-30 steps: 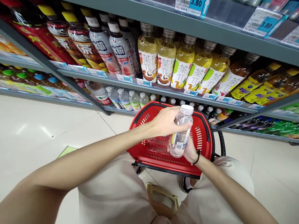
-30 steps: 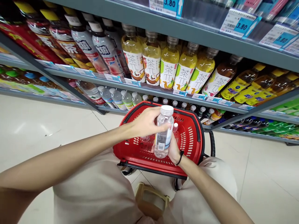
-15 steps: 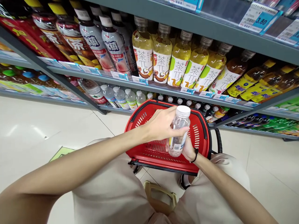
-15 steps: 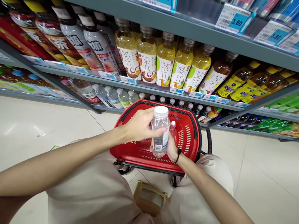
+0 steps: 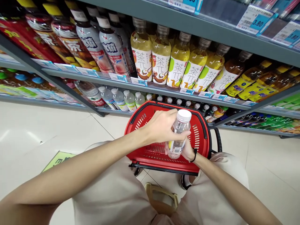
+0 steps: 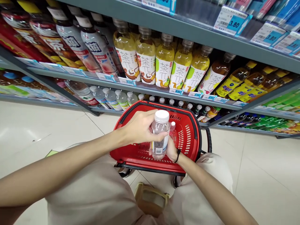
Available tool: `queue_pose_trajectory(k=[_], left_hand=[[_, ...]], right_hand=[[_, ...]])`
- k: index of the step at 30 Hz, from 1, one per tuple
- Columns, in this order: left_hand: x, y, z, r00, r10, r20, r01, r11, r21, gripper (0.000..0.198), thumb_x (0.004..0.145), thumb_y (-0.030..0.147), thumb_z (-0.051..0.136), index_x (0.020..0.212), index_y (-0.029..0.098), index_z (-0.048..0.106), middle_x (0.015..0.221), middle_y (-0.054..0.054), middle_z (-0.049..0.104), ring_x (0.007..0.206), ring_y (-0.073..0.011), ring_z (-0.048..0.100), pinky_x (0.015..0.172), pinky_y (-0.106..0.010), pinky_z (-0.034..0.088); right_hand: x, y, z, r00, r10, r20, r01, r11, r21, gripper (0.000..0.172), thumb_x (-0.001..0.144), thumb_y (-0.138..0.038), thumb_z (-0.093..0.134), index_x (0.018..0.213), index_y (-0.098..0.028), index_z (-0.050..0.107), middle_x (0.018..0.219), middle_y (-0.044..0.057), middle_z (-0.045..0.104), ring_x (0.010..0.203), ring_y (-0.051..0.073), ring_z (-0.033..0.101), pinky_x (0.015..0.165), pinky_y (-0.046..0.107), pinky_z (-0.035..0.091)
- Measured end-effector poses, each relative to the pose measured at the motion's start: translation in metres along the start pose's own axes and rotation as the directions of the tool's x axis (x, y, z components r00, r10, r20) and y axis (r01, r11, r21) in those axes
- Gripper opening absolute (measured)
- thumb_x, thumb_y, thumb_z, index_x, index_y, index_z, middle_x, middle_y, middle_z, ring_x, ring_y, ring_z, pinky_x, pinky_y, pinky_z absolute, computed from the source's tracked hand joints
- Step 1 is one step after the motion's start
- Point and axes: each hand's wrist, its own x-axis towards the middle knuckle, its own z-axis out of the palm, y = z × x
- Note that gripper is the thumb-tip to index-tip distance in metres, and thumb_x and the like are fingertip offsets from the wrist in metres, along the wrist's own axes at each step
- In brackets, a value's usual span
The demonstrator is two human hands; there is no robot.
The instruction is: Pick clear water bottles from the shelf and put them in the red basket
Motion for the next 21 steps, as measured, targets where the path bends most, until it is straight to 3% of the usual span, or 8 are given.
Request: queue_pose_trajectory(k=[5, 13, 21], left_hand=[[0.0033, -0.0027, -0.0015, 0.999, -0.016, 0.030, 0.017, 0.999, -0.049, 0.045, 0.087, 0.060, 0.066, 0.095, 0.015, 0.069, 0.092, -0.007, 0.073, 0.076, -0.0218, 0.068, 0.072, -0.035, 0.053], [0.0056, -0.0034, 0.0014, 1.000, 0.007, 0.028, -0.005, 0.999, -0.047, 0.050, 0.088, 0.060, 0.065, 0.106, 0.015, 0.072, 0.100, -0.010, 0.075, 0.083, -0.0245, 0.071, 0.076, -0.036, 0.055], [0.0048, -0.0048, 0.0014, 0.999, 0.041, -0.001, -0.041, 0.999, 0.002, 0.045, 0.089, 0.058, 0.063, 0.102, 0.016, 0.073, 0.092, -0.007, 0.074, 0.076, -0.0209, 0.067, 0.068, -0.032, 0.049]], right_hand=[[0.0015, -0.0037, 0.0038, 0.998, 0.005, 0.057, -0.005, 1.000, 0.002, 0.082, 0.075, -0.098, 0.048, 0.080, -0.019, 0.065, 0.066, 0.011, 0.064, 0.084, 0.034, 0.072, 0.070, 0.047, 0.064], [-0.0010, -0.0027, -0.0001, 0.998, 0.065, 0.003, -0.065, 0.998, -0.012, 0.080, 0.073, -0.100, 0.047, 0.076, -0.022, 0.066, 0.066, 0.010, 0.063, 0.080, 0.032, 0.071, 0.068, 0.044, 0.063], [-0.0002, 0.0036, -0.0061, 0.998, 0.053, 0.026, -0.054, 0.997, 0.052, 0.077, 0.081, -0.093, 0.048, 0.077, -0.018, 0.067, 0.063, 0.008, 0.063, 0.076, 0.029, 0.070, 0.071, 0.044, 0.064]])
